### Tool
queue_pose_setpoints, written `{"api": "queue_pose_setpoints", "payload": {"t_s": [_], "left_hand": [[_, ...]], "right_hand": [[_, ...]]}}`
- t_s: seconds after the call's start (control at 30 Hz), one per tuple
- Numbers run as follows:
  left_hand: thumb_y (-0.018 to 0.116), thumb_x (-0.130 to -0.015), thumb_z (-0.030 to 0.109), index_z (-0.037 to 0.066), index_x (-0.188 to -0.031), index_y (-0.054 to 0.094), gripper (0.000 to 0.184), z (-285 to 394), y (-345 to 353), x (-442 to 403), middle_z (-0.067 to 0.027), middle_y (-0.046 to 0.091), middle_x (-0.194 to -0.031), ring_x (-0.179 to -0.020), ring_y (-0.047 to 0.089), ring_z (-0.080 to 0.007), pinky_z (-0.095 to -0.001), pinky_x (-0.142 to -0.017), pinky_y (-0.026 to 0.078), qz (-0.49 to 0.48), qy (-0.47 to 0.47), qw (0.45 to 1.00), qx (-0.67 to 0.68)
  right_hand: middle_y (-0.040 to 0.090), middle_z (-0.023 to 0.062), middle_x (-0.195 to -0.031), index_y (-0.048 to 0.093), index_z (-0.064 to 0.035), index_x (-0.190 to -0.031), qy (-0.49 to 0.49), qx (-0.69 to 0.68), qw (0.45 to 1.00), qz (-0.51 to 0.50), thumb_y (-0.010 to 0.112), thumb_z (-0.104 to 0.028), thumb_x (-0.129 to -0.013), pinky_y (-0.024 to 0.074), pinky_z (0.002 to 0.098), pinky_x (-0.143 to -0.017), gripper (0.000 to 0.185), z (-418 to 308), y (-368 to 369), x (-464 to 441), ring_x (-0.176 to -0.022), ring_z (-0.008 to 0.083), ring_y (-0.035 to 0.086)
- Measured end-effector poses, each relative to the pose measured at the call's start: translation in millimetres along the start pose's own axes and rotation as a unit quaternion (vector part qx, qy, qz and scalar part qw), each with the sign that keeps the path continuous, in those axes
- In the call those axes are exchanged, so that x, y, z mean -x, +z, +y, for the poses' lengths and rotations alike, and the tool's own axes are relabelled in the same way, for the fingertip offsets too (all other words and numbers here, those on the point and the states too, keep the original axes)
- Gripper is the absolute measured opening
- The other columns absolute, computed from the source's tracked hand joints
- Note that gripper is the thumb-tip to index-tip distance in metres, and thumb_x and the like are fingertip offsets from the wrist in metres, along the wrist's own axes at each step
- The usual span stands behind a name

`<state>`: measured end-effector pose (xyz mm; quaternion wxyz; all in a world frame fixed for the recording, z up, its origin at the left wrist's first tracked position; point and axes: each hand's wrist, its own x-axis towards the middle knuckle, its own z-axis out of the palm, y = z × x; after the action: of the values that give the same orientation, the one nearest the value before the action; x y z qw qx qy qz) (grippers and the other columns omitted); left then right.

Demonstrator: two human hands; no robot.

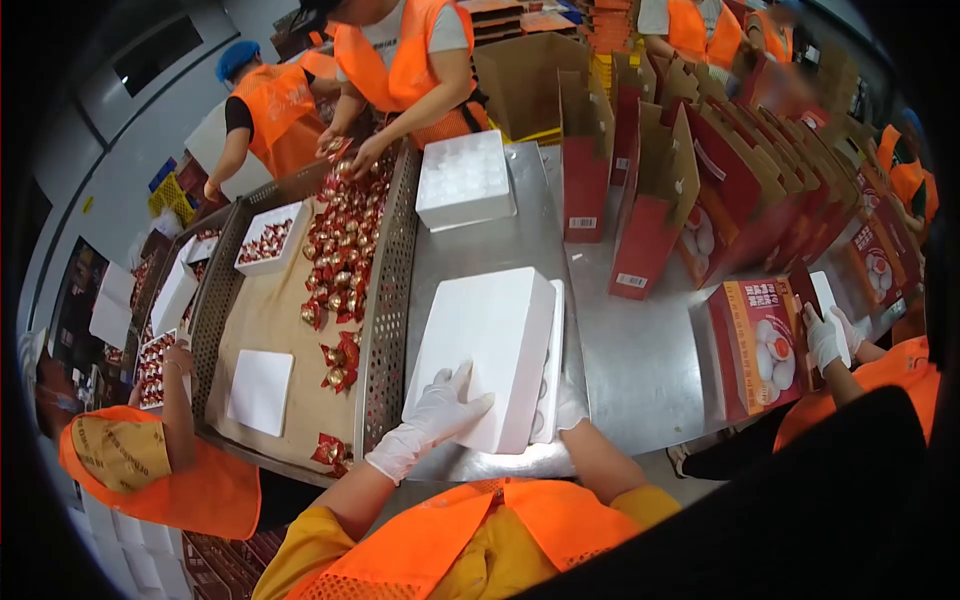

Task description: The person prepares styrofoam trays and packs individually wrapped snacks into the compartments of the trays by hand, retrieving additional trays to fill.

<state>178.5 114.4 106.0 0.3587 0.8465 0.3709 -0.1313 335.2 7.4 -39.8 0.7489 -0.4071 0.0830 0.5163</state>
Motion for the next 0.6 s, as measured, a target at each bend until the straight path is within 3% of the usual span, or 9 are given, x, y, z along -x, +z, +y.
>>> {"api": "queue_pose_setpoints", "payload": {"t_s": [0.2, 0.27, 0.33, 0.4, 0.43, 0.47, 0.53, 0.57, 0.6], "left_hand": [[0.066, -0.085, 0.038, 0.006, -0.148, 0.024, 0.082, -15.4, 20.5, -13.0, -0.0224, 0.033, -0.145, -0.135, 0.034, -0.0305, -0.0344, -0.109, 0.031, 0.006, 0.074, 0.995, 0.071], [0.066, -0.087, 0.034, 0.006, -0.148, 0.024, 0.08, -18.5, 23.1, -18.2, -0.0201, 0.035, -0.145, -0.134, 0.036, -0.0274, -0.0337, -0.109, 0.032, -0.013, 0.124, 0.985, 0.12], [0.063, -0.09, 0.029, 0.004, -0.144, 0.035, 0.065, -14.6, 11.0, -21.1, -0.014, 0.049, -0.137, -0.126, 0.046, -0.0205, -0.0317, -0.104, 0.038, -0.036, 0.101, 0.97, 0.219], [0.061, -0.09, 0.031, 0.001, -0.131, 0.052, 0.051, -2.4, -24.3, -12.3, -0.0155, 0.057, -0.13, -0.117, 0.055, -0.0194, -0.0293, -0.101, 0.041, 0.03, 0.016, 0.964, 0.263], [0.058, -0.093, 0.031, 0.0, -0.118, 0.062, 0.04, -50.4, -11.5, -46.4, -0.0116, 0.066, -0.115, -0.106, 0.061, -0.0168, -0.0263, -0.094, 0.045, 0.144, 0.085, 0.933, 0.319], [0.058, -0.094, 0.031, -0.001, -0.119, 0.061, 0.041, -44.4, -24.6, -49.3, -0.0123, 0.064, -0.118, -0.105, 0.061, -0.0166, -0.0275, -0.092, 0.047, 0.209, 0.089, 0.918, 0.324], [0.051, -0.097, 0.037, -0.003, -0.118, 0.061, 0.046, -84.5, -23.3, -90.1, -0.0117, 0.065, -0.116, -0.105, 0.061, -0.0174, -0.0283, -0.09, 0.047, 0.252, 0.032, 0.925, 0.281], [0.051, -0.097, 0.037, -0.003, -0.118, 0.061, 0.046, -90.6, -17.0, -96.5, -0.0117, 0.065, -0.116, -0.105, 0.061, -0.0174, -0.0283, -0.09, 0.047, 0.249, 0.039, 0.925, 0.283], [0.041, -0.098, 0.044, -0.001, -0.128, 0.051, 0.055, -98.2, -9.5, -97.1, -0.0123, 0.06, -0.123, -0.11, 0.057, -0.0206, -0.031, -0.095, 0.044, 0.1, -0.023, 0.892, 0.441]], "right_hand": [[0.062, 0.0221, -0.117, 0.053, 0.0046, -0.127, -0.083, 0.04, 0.987, 0.135, 0.048, -0.031, -0.094, 0.0392, 0.0348, -0.102, 0.048, -25.9, -21.2, 45.5, -0.116, 0.0281, 0.056], [0.062, 0.0224, -0.115, 0.057, 0.0018, -0.123, -0.173, 0.451, 0.838, 0.255, 0.05, -0.03, -0.094, 0.0399, 0.0345, -0.101, 0.043, -15.0, -22.8, 56.2, -0.111, 0.0299, 0.058], [0.056, 0.0222, -0.125, 0.057, 0.0005, -0.124, -0.204, 0.474, 0.822, 0.239, 0.053, -0.029, -0.093, 0.0377, 0.0361, -0.104, 0.043, -19.2, -26.4, 64.0, -0.117, 0.0328, 0.052], [0.045, 0.0213, -0.139, 0.055, 0.0024, -0.125, -0.428, 0.573, 0.66, 0.231, 0.053, -0.028, -0.093, 0.0352, 0.0364, -0.106, 0.044, -25.5, -32.4, 78.8, -0.126, 0.034, 0.045], [0.036, 0.0201, -0.146, 0.045, 0.0024, -0.134, -0.371, 0.489, 0.771, 0.169, 0.054, -0.03, -0.094, 0.0313, 0.0349, -0.108, 0.052, -28.3, -42.3, 76.2, -0.131, 0.03, 0.04], [0.036, 0.0201, -0.146, 0.045, 0.0024, -0.134, -0.37, 0.487, 0.771, 0.177, 0.054, -0.03, -0.094, 0.0313, 0.0349, -0.108, 0.052, -28.3, -45.7, 75.7, -0.131, 0.03, 0.04], [0.031, 0.018, -0.15, 0.029, 0.0006, -0.144, -0.169, 0.234, 0.957, 0.037, 0.055, -0.031, -0.094, 0.0239, 0.033, -0.112, 0.065, -35.7, -50.7, 76.1, -0.137, 0.026, 0.032], [0.024, 0.0169, -0.153, 0.016, -0.0006, -0.149, -0.159, 0.347, 0.923, 0.046, 0.054, -0.031, -0.094, 0.0177, 0.0315, -0.115, 0.073, -33.7, -49.0, 79.1, -0.141, 0.0233, 0.022], [0.024, 0.0169, -0.153, 0.016, -0.0006, -0.149, -0.165, 0.346, 0.922, 0.049, 0.054, -0.031, -0.094, 0.0177, 0.0315, -0.115, 0.073, -31.1, -45.8, 79.2, -0.141, 0.0233, 0.022]]}}
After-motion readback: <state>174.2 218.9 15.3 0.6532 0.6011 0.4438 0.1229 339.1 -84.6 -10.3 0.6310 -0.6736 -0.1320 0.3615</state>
